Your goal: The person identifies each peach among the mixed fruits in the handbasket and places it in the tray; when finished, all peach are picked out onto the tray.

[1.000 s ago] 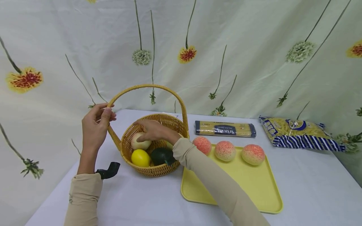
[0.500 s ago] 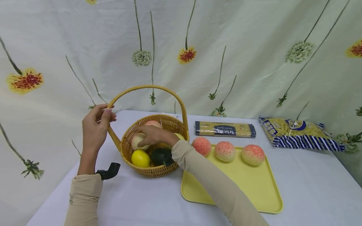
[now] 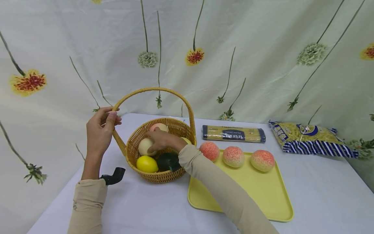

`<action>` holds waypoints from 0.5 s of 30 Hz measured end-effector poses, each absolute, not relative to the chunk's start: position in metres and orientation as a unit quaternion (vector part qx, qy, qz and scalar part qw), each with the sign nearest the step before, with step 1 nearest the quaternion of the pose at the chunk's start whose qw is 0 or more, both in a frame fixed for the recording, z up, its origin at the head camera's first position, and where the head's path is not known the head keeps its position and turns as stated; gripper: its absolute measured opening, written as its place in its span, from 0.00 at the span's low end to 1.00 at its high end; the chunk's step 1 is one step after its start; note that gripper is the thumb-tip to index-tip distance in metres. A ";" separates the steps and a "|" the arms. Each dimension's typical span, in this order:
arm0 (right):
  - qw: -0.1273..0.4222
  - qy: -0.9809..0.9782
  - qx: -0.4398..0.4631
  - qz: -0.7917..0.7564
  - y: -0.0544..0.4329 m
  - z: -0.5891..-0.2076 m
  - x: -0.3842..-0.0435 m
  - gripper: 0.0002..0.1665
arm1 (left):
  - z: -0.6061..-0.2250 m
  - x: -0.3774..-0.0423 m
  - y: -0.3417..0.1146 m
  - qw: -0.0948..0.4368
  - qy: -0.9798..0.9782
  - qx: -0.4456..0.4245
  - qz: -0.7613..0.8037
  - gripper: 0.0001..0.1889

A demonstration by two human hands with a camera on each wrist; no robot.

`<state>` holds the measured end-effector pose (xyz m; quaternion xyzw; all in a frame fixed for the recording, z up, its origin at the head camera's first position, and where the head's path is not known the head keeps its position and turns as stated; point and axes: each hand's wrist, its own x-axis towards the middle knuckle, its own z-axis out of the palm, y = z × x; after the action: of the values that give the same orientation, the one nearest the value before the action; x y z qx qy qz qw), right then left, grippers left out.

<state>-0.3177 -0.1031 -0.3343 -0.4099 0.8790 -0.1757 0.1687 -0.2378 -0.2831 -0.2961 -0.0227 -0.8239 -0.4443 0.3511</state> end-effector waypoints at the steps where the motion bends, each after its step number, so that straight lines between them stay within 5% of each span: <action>1: 0.165 0.881 -0.410 -0.171 -0.103 -0.334 -0.318 0.37 | -0.296 -0.238 -0.283 0.351 -0.823 -0.023 -0.445 0.17; 15: 0.197 0.854 -0.426 -0.223 -0.100 -0.334 -0.317 0.28 | -0.296 -0.238 -0.283 0.350 -0.824 -0.025 -0.445 0.16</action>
<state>-0.3172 -0.1001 -0.3340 -0.4263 0.8542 -0.2229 0.1973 -0.2378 -0.2833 -0.2956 -0.0249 -0.8238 -0.4451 0.3502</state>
